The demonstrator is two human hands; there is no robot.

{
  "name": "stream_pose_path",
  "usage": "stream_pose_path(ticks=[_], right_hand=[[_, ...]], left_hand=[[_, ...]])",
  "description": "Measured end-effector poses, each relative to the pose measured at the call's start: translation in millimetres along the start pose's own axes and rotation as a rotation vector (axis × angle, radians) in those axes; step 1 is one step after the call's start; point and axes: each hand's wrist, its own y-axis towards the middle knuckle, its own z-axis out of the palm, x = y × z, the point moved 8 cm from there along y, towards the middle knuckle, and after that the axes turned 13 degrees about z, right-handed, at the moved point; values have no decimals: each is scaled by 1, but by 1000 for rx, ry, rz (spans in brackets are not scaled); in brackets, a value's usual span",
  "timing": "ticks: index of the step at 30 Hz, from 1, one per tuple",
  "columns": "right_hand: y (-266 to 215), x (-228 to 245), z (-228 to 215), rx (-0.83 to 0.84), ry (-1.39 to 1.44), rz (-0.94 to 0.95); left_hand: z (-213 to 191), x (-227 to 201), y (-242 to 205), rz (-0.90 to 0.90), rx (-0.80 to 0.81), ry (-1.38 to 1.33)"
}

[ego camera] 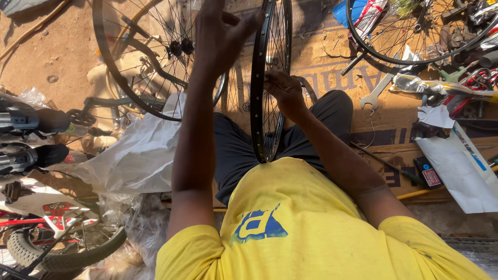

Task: The person sits on the floor and uses a wrench to tighten the nuts on a bicycle wheel rim. They rotate the wheel to access different sections and continue the tightening process.

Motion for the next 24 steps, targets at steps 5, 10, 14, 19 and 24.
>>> stream_pose_path(ticks=[5, 10, 14, 19, 24], right_hand=[[-5, 7, 6, 122, 145, 89], [7, 44, 24, 269, 100, 89], [4, 58, 32, 275, 87, -141], [-9, 23, 23, 47, 156, -86], [-20, 40, 27, 107, 213, -109]], left_hand=[[65, 29, -172, -154, 29, 142], [64, 11, -173, -157, -103, 161], [59, 2, -159, -129, -119, 129], [75, 14, -167, -109, -105, 50], [66, 3, -152, -182, -73, 19]])
